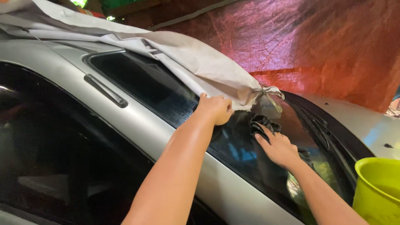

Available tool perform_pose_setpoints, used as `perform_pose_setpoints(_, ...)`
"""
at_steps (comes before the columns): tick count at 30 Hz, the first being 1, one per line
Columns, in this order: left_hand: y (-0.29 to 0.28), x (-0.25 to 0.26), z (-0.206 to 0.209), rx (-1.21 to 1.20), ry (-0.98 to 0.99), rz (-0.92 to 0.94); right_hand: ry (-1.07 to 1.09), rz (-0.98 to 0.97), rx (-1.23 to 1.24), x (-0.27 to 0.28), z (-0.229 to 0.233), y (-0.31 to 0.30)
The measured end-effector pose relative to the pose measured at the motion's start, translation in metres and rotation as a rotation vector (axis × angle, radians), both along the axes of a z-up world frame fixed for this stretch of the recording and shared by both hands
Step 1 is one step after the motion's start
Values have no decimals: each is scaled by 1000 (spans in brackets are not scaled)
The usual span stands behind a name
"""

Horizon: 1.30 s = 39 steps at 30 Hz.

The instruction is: The person is cleaning the exterior of a car, specifically the hood and around the windshield area, using a damp cloth and water.

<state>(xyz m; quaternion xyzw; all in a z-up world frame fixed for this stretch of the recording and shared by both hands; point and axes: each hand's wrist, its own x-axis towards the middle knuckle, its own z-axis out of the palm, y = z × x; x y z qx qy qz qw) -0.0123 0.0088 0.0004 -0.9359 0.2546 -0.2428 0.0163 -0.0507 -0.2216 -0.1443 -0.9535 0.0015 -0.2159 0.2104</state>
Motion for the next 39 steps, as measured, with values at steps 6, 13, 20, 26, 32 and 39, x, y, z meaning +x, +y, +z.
perform_pose_setpoints(6,-11,-11,0,-3,-67,-12,100,99,-69,-60,29,29)
perform_pose_setpoints(13,-9,-23,10,-37,-22,-15,-92,433,-125,-120,55,70)
perform_pose_setpoints(20,-3,-33,11,-58,45,11,-92,416,-40,-91,23,32)
perform_pose_setpoints(26,-11,-32,9,-35,-16,-41,-4,120,-33,-58,-16,1)
perform_pose_setpoints(32,-12,-32,19,-118,-190,-242,-12,174,-29,-63,1,34)
perform_pose_setpoints(39,59,-50,74,-72,-174,-276,-29,231,-56,-34,64,114)
